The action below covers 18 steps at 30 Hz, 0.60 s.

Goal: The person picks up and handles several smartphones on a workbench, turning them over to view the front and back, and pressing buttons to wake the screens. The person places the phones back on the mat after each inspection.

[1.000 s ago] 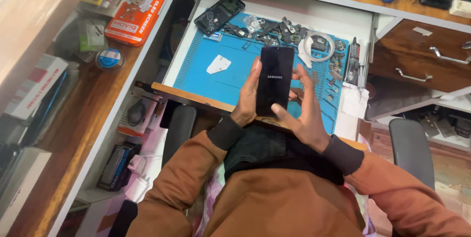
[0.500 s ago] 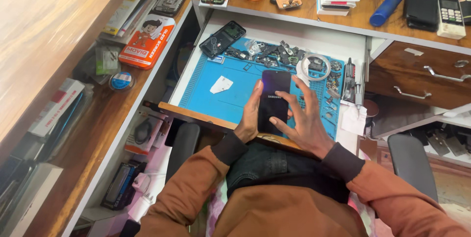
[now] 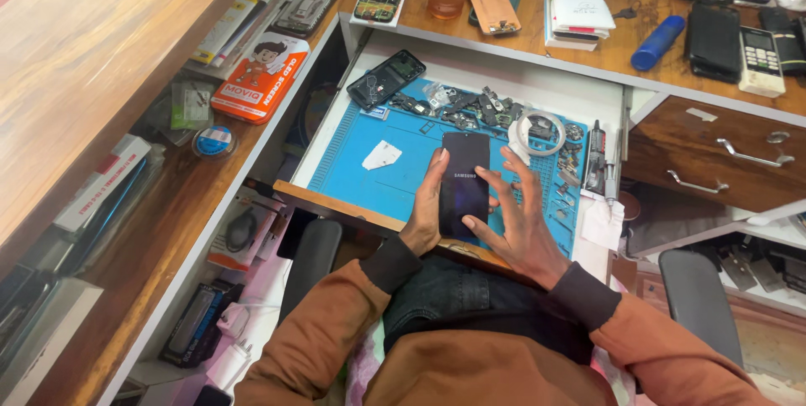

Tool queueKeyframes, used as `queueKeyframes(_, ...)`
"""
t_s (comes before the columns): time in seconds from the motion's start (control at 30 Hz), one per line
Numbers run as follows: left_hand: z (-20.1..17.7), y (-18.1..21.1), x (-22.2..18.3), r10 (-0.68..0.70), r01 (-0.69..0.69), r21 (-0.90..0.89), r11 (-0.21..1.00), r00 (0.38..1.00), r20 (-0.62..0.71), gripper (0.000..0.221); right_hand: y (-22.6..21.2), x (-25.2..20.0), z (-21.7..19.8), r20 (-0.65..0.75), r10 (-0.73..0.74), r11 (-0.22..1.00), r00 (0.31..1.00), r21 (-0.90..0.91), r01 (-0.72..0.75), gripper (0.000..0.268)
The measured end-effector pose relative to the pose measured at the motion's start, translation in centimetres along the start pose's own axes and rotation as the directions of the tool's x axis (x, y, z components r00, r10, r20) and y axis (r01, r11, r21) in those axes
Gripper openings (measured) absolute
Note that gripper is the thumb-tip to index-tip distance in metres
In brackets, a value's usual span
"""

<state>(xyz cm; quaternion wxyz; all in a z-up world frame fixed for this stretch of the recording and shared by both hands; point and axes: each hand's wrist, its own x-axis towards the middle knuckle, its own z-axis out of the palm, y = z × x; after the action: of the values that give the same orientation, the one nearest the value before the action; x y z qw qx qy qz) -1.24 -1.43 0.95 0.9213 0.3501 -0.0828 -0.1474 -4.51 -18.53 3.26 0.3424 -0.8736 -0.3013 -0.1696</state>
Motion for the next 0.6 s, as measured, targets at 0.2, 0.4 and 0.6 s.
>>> queueKeyframes(0.2, 0.01, 0.06, 0.01, -0.001, 0.0, -0.035, 0.999, 1.0, -0.012, 0.045, 0.46, -0.02, 0.13, -0.012, -0.022, 0.999, 1.0, 0.03, 0.022, 0.054)
queueKeyframes(0.4, -0.05, 0.11, -0.07, 0.018, -0.018, -0.031, 0.999, 1.0, -0.017, 0.044, 0.14, -0.01, 0.05, -0.006, -0.02, 0.996, 1.0, -0.092, 0.019, 0.049)
queueKeyframes(0.6, 0.02, 0.22, 0.0, -0.009, 0.007, -0.053, 0.999, 1.0, -0.023, 0.041, 0.09, 0.09, 0.13, -0.009, -0.015, 0.984, 1.0, -0.176, 0.014, 0.06)
